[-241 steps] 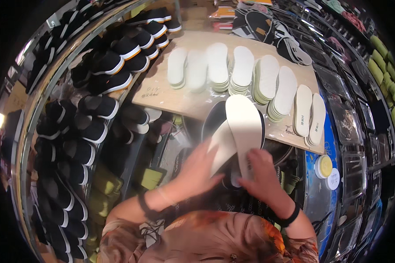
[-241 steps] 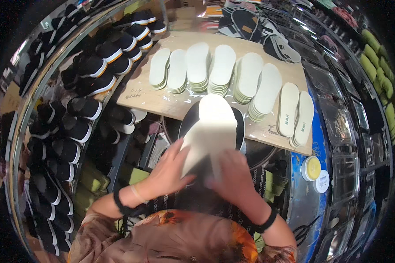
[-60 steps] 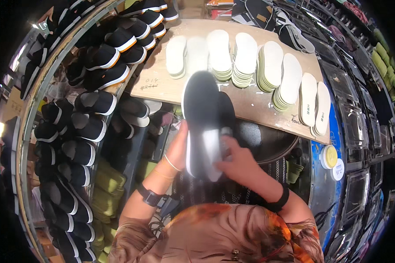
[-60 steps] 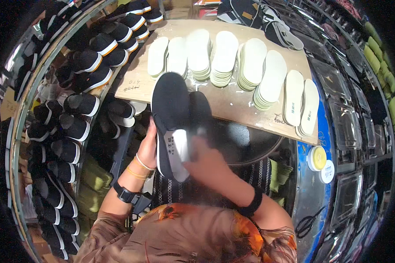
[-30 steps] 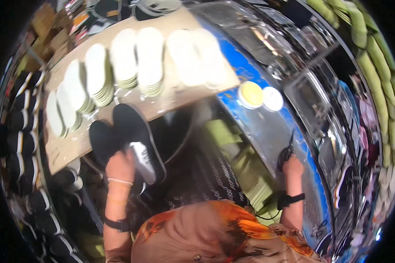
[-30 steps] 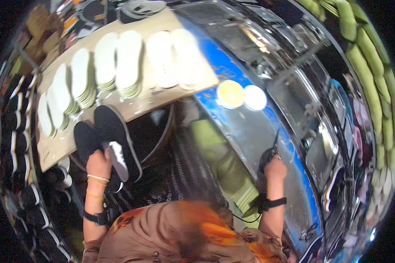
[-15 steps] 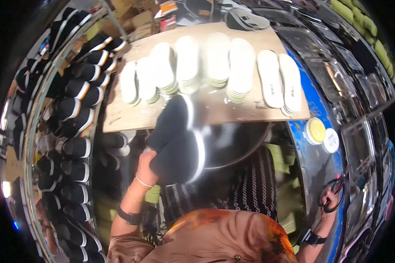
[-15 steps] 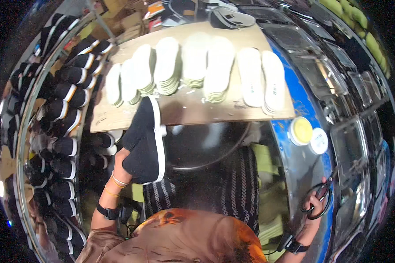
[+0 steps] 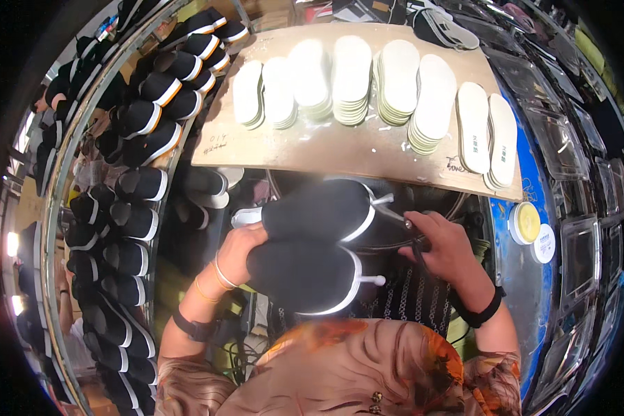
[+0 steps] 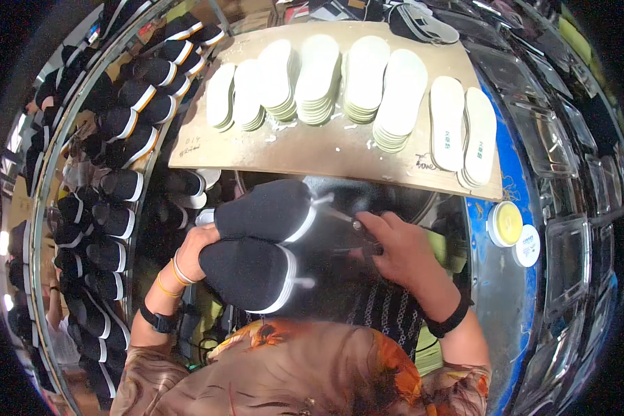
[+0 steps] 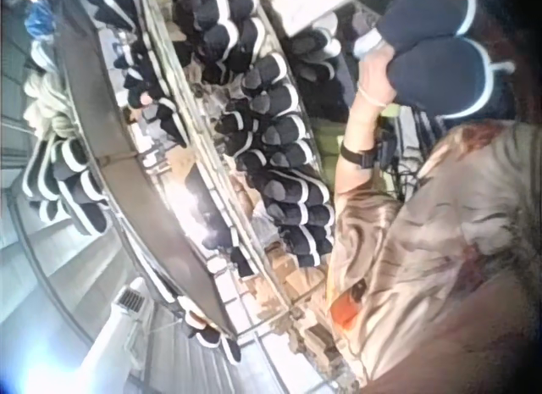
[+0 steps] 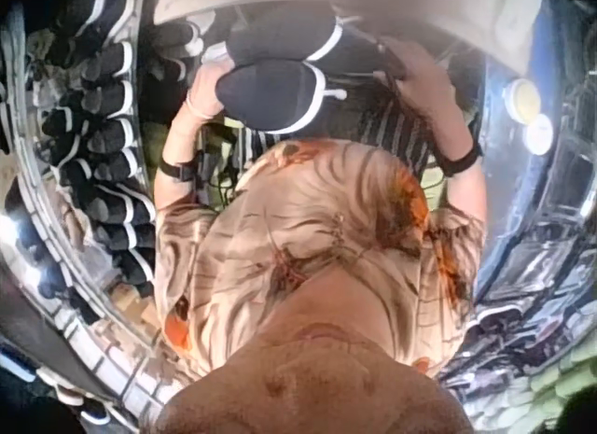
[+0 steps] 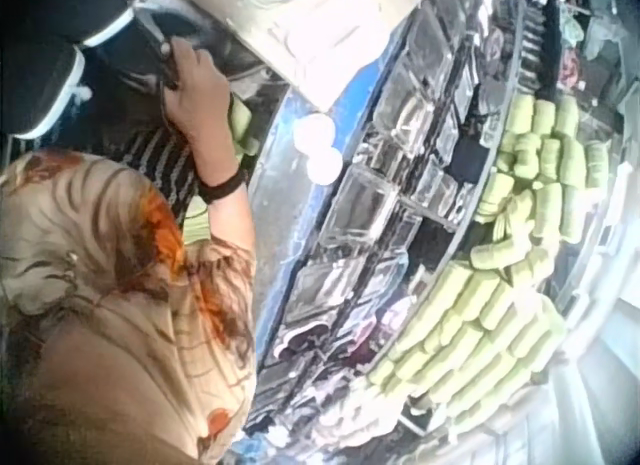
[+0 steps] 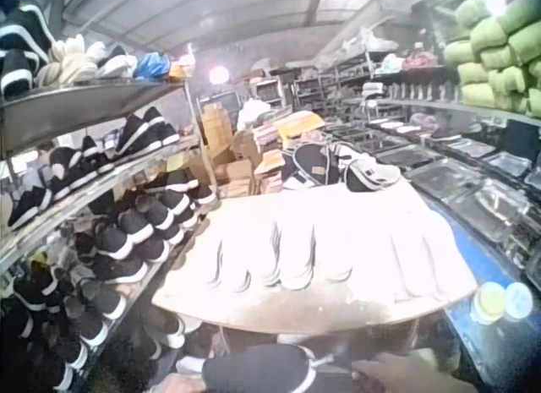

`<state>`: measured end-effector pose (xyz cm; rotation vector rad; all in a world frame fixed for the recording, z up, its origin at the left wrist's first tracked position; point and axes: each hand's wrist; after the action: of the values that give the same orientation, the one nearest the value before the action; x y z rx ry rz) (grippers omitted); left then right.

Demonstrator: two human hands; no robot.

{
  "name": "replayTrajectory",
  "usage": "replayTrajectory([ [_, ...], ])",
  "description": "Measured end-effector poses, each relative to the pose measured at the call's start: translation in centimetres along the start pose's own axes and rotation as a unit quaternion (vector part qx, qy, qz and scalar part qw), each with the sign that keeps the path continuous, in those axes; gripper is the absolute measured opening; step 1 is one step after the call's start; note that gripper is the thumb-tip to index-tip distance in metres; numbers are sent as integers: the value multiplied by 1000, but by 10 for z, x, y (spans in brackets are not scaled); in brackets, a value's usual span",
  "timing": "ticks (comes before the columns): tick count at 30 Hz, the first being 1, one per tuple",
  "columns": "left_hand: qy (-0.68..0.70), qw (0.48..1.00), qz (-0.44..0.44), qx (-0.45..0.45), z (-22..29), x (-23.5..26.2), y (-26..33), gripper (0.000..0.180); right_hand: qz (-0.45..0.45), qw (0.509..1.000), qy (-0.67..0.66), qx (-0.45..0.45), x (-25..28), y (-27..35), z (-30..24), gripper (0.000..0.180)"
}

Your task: Manually assembling shoe components by inserting insoles and organizing finished pairs.

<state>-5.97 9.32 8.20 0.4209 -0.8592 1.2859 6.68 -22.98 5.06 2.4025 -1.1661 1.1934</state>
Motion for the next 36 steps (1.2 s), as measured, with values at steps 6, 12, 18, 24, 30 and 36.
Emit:
replayTrajectory([
  [6,-137,988,-53,49,-15,-5,-2,20,-44,995,12,-86,-13,35,12,55],
  [12,-97,995,10,14,-32,-18,-13,12,-46,997,-46,-37,-11,42,4,61],
  [18,-184,979,4,82,-35,-30,-9,17,-37,991,-22,-131,-25,38,0,44],
  [24,322,928,71,173,-53,-27,-2,20,-6,961,-104,-257,-14,58,16,41],
  [30,757,591,240,139,-54,-50,-8,20,23,950,-91,-297,-13,57,9,47],
  [36,784,544,274,126,-55,-74,-23,20,-8,996,8,-92,-24,36,-25,55],
])
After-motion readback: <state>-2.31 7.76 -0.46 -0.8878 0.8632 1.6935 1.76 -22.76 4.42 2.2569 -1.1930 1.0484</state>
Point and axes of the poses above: each hand's wrist, its own y-axis away from the middle knuckle, its own x-axis out of the back of the hand, z = x × y, and after that the axes turned 6 degrees about -x, right-handed
